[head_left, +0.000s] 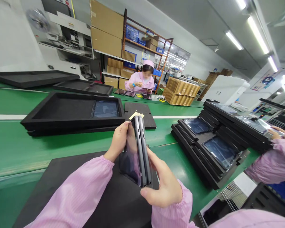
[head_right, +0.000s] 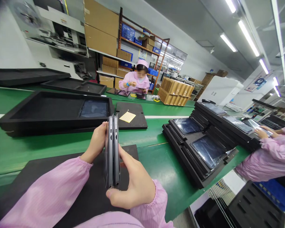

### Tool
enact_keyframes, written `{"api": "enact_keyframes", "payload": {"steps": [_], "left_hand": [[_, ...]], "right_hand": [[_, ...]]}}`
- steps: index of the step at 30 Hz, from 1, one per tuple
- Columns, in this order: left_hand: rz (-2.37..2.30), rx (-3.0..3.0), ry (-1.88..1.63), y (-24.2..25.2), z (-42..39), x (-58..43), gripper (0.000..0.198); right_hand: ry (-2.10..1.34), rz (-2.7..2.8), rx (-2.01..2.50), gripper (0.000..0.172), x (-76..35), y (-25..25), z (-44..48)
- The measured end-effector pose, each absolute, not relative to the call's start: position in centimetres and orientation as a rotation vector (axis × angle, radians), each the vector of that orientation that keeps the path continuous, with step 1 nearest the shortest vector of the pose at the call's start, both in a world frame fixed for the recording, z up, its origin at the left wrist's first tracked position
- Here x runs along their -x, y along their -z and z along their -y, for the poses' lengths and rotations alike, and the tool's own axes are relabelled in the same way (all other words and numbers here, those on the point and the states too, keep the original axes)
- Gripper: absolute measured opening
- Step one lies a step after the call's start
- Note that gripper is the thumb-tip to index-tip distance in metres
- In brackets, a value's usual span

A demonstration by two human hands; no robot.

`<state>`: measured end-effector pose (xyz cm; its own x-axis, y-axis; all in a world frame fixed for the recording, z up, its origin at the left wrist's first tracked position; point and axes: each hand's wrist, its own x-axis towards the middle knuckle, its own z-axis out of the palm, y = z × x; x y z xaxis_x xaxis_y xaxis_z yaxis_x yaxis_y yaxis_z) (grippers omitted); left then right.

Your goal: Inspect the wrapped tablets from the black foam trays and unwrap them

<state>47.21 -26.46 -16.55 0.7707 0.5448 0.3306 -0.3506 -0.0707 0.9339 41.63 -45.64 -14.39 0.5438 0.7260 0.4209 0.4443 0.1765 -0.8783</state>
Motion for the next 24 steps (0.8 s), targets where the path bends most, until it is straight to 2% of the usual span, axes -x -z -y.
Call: {"api": "enact_keyframes", "payload": {"steps": [13, 24], "left_hand": [[-0.183, -1.463, -0.736, 16.15, 26.5, -47.19, 0.059], [-0.211, -1.473, -0.732, 16.72, 25.96, -47.69, 0.07]], "right_hand": [[-0.264, 1.024, 1.463, 0.093, -41.97, 14.96, 45.39], [-0.282, 1.006, 1.399, 0.085, -42.42, 15.3, 44.73]]}}
